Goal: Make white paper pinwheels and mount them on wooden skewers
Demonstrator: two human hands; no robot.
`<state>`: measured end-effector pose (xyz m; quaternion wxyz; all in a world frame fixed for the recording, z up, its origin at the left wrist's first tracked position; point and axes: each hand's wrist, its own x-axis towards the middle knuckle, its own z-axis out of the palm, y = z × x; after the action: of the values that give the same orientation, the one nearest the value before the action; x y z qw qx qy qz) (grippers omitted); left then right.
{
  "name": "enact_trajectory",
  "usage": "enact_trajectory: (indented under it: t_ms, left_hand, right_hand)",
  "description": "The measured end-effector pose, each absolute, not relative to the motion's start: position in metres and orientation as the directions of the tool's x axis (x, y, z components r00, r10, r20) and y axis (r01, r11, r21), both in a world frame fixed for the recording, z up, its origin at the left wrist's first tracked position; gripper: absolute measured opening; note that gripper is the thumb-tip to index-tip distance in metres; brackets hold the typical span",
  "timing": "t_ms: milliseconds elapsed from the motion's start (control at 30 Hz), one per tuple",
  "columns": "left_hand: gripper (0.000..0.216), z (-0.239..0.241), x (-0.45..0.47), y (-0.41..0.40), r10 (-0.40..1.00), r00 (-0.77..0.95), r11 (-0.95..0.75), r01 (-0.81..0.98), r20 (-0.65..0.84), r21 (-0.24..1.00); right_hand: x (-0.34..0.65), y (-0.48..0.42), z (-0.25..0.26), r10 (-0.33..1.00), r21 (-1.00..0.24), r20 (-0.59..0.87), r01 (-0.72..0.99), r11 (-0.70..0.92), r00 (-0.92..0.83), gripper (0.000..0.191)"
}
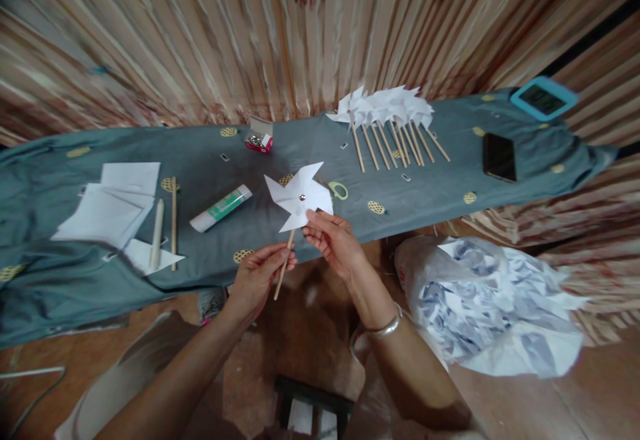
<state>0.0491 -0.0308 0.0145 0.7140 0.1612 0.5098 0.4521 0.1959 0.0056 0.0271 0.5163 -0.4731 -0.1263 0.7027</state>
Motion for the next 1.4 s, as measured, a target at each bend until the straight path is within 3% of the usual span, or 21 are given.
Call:
enact_trajectory:
  t_ms: [633, 767, 900, 1033, 1400]
  left_hand:
    - [0.038, 0.017, 0.06, -0.029, 0.839, 0.119, 0.508, -0.524, -0.532, 0.683]
    - [0.036, 0.017, 0.06, -0.026, 0.853, 0.108, 0.484, -0.528, -0.51, 0.698]
    - [0.032, 0.021, 0.059, -0.021, 0.882, 0.081, 0.434, -0.521, -0.463, 0.735]
    - [0.03, 0.025, 0.057, -0.016, 0.907, 0.052, 0.383, -0.518, -0.418, 0.765]
    - [0.03, 0.032, 0.045, -0.012, 0.913, 0.015, 0.353, -0.533, -0.408, 0.769]
  right_hand:
    - [0.195, 0.001, 0.025, 0.876, -0.748, -0.481, -0.509, -0.425, -0.025, 0.035]
    - [0.195, -0.001, 0.025, 0.9, -0.815, -0.437, -0.421, -0.398, -0.005, 0.035]
    - [0.194, -0.005, 0.027, 0.945, -0.92, -0.319, -0.263, -0.292, 0.066, 0.034]
    - [0.189, -0.011, 0.029, 0.978, -0.968, -0.205, -0.153, -0.198, 0.031, 0.027]
    - [0.172, -0.026, 0.022, 0.979, -0.978, -0.19, -0.077, -0.196, -0.079, 0.022]
